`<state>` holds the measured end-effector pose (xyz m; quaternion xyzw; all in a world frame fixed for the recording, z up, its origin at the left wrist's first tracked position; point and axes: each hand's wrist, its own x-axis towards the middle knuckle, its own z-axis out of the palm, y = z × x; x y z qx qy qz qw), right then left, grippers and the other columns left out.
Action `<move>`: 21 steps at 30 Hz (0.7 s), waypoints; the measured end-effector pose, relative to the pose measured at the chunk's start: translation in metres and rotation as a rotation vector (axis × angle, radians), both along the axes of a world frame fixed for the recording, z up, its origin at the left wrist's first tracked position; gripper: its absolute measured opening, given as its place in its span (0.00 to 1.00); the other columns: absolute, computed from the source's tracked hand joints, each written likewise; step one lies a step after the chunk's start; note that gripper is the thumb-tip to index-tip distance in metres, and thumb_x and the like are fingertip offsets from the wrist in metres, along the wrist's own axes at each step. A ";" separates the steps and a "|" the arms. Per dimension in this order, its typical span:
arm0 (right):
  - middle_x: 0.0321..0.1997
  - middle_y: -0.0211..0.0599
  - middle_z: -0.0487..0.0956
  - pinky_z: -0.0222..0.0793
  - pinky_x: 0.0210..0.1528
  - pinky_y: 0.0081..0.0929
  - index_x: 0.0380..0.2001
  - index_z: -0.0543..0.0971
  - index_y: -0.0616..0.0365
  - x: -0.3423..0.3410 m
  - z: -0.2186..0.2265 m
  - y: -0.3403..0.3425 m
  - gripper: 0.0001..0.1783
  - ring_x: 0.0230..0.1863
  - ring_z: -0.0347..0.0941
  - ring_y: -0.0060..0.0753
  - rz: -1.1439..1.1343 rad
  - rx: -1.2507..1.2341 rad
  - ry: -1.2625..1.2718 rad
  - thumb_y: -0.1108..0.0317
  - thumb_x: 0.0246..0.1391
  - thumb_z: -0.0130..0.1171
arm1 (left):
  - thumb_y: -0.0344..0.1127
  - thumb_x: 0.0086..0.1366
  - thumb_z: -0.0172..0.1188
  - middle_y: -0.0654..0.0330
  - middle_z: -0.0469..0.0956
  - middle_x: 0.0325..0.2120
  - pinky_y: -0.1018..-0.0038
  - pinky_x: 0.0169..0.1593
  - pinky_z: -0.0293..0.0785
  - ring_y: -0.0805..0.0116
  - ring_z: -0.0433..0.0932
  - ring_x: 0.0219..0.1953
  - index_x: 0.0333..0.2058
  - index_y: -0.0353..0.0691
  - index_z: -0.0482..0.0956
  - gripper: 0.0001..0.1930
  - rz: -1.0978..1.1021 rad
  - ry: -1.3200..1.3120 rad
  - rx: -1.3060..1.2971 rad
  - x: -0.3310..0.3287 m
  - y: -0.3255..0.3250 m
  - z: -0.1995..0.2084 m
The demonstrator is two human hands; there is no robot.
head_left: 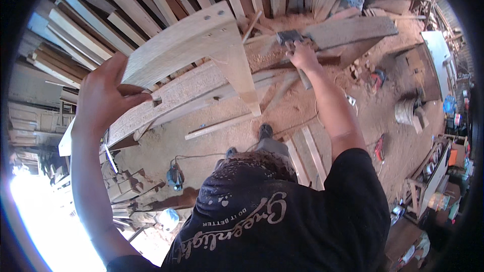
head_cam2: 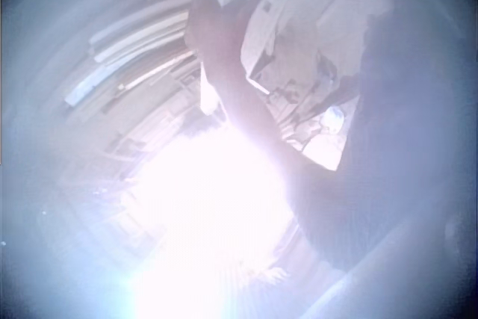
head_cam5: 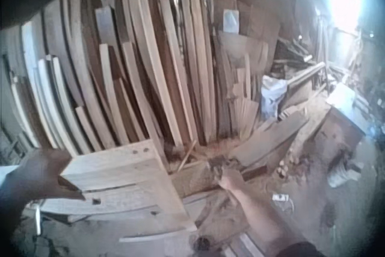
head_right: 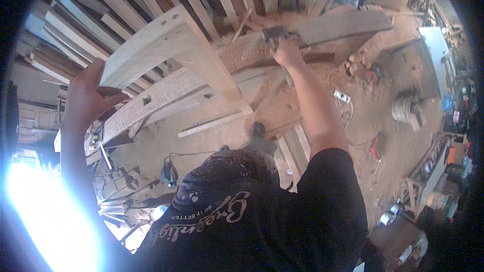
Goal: The person assembles a wooden frame by aligning planks and securing them with nails using a hammer. They repeatedly pick up nails, position the wood pieces, and hammer the nails to join the components.
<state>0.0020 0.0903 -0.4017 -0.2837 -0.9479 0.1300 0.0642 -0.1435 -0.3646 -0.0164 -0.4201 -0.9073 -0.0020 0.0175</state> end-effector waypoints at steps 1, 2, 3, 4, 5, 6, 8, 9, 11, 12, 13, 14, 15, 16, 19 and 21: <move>0.48 0.58 0.84 0.79 0.49 0.54 0.58 0.75 0.58 0.009 0.000 -0.007 0.29 0.44 0.84 0.60 -0.025 0.028 -0.060 0.52 0.60 0.65 | 0.41 0.43 0.85 0.53 0.83 0.31 0.57 0.43 0.80 0.52 0.86 0.36 0.41 0.40 0.77 0.30 0.003 0.022 0.021 0.000 -0.002 -0.004; 0.49 0.59 0.83 0.78 0.52 0.54 0.60 0.74 0.57 0.011 0.013 -0.019 0.30 0.47 0.83 0.59 -0.031 0.066 -0.107 0.51 0.61 0.65 | 0.40 0.42 0.85 0.52 0.83 0.33 0.58 0.41 0.81 0.53 0.86 0.34 0.44 0.39 0.78 0.31 -0.004 0.005 0.051 -0.004 -0.010 -0.010; 0.50 0.59 0.83 0.77 0.55 0.55 0.62 0.74 0.56 0.017 0.019 -0.028 0.31 0.50 0.82 0.58 -0.040 0.111 -0.154 0.51 0.61 0.64 | 0.40 0.41 0.85 0.52 0.83 0.33 0.59 0.41 0.81 0.54 0.86 0.34 0.44 0.39 0.79 0.31 -0.034 0.018 0.082 -0.002 -0.011 -0.011; 0.53 0.60 0.82 0.77 0.58 0.49 0.66 0.72 0.52 0.026 0.015 -0.038 0.31 0.55 0.81 0.56 0.096 0.405 0.123 0.55 0.63 0.62 | 0.39 0.41 0.85 0.52 0.83 0.33 0.59 0.40 0.82 0.54 0.86 0.34 0.44 0.39 0.80 0.31 -0.063 0.031 0.112 0.001 -0.012 -0.012; 0.56 0.60 0.80 0.76 0.60 0.48 0.67 0.72 0.52 0.029 0.033 -0.061 0.31 0.57 0.79 0.56 0.081 0.124 -0.004 0.57 0.63 0.62 | 0.38 0.41 0.85 0.53 0.84 0.34 0.60 0.40 0.83 0.55 0.86 0.34 0.45 0.39 0.80 0.31 -0.080 0.047 0.142 0.002 -0.015 -0.013; 0.59 0.60 0.78 0.75 0.62 0.47 0.68 0.71 0.51 0.027 0.069 -0.092 0.32 0.60 0.77 0.56 0.067 -0.155 -0.137 0.59 0.63 0.62 | 0.37 0.40 0.84 0.53 0.84 0.35 0.61 0.40 0.83 0.56 0.86 0.34 0.45 0.39 0.81 0.32 -0.072 0.040 0.160 0.002 -0.019 -0.014; 0.63 0.61 0.77 0.73 0.64 0.47 0.70 0.69 0.51 0.041 0.056 -0.114 0.35 0.62 0.76 0.58 0.133 -0.473 -0.234 0.62 0.60 0.63 | 0.34 0.39 0.84 0.53 0.84 0.36 0.62 0.40 0.85 0.56 0.87 0.35 0.47 0.39 0.82 0.32 -0.094 0.035 0.205 0.004 -0.016 -0.013; 0.63 0.61 0.77 0.73 0.64 0.48 0.71 0.68 0.51 0.049 0.010 -0.121 0.38 0.61 0.76 0.60 0.236 -0.519 -0.198 0.63 0.58 0.63 | 0.34 0.39 0.84 0.53 0.85 0.36 0.63 0.40 0.85 0.56 0.87 0.35 0.47 0.38 0.82 0.33 -0.117 0.058 0.202 0.008 -0.015 -0.010; 0.67 0.60 0.74 0.73 0.66 0.45 0.73 0.66 0.53 0.053 -0.024 -0.145 0.46 0.63 0.75 0.57 0.351 -0.524 -0.374 0.64 0.51 0.71 | 0.32 0.37 0.83 0.53 0.85 0.37 0.63 0.40 0.85 0.56 0.88 0.36 0.47 0.37 0.82 0.33 -0.149 0.100 0.196 0.012 -0.016 -0.009; 0.67 0.60 0.74 0.73 0.66 0.44 0.73 0.65 0.53 0.057 -0.041 -0.154 0.48 0.64 0.75 0.56 0.327 -0.542 -0.317 0.64 0.48 0.73 | 0.32 0.37 0.83 0.53 0.85 0.37 0.63 0.40 0.85 0.56 0.88 0.36 0.47 0.37 0.82 0.33 -0.132 0.073 0.224 0.014 -0.016 -0.010; 0.67 0.59 0.73 0.73 0.67 0.43 0.73 0.65 0.54 0.060 -0.059 -0.167 0.51 0.64 0.75 0.56 0.318 -0.564 -0.259 0.64 0.45 0.76 | 0.31 0.37 0.83 0.53 0.85 0.37 0.63 0.41 0.85 0.56 0.88 0.37 0.47 0.37 0.83 0.33 -0.102 0.050 0.244 0.019 -0.019 -0.009; 0.68 0.59 0.73 0.72 0.67 0.42 0.73 0.64 0.55 0.061 -0.076 -0.176 0.54 0.65 0.75 0.55 0.299 -0.589 -0.202 0.64 0.43 0.78 | 0.31 0.37 0.83 0.52 0.85 0.37 0.64 0.41 0.85 0.55 0.88 0.37 0.47 0.37 0.83 0.33 -0.080 0.023 0.265 0.022 -0.022 -0.009; 0.68 0.59 0.73 0.72 0.68 0.42 0.73 0.64 0.55 0.059 -0.090 -0.179 0.55 0.66 0.74 0.55 0.309 -0.662 -0.158 0.64 0.42 0.79 | 0.31 0.37 0.83 0.52 0.85 0.37 0.64 0.41 0.85 0.56 0.88 0.37 0.47 0.38 0.83 0.33 -0.088 0.045 0.249 0.025 -0.024 -0.007; 0.68 0.59 0.73 0.71 0.69 0.41 0.73 0.64 0.56 0.058 -0.103 -0.177 0.56 0.67 0.73 0.55 0.319 -0.735 -0.114 0.63 0.41 0.80 | 0.31 0.37 0.83 0.53 0.85 0.37 0.64 0.41 0.85 0.56 0.88 0.37 0.46 0.38 0.83 0.33 -0.095 0.066 0.232 0.027 -0.026 -0.004; 0.69 0.57 0.73 0.70 0.70 0.41 0.71 0.66 0.56 0.057 -0.150 -0.181 0.54 0.67 0.73 0.55 0.307 -0.749 -0.042 0.61 0.41 0.82 | 0.30 0.37 0.83 0.54 0.86 0.40 0.65 0.42 0.87 0.57 0.88 0.40 0.49 0.40 0.83 0.34 -0.140 0.101 0.226 0.024 -0.044 0.008; 0.68 0.53 0.75 0.70 0.70 0.42 0.69 0.69 0.55 0.054 -0.145 -0.187 0.50 0.67 0.73 0.53 0.352 -0.688 -0.022 0.59 0.43 0.81 | 0.28 0.38 0.83 0.54 0.86 0.43 0.65 0.44 0.90 0.57 0.88 0.44 0.51 0.41 0.82 0.36 -0.085 0.042 0.278 0.024 -0.056 0.015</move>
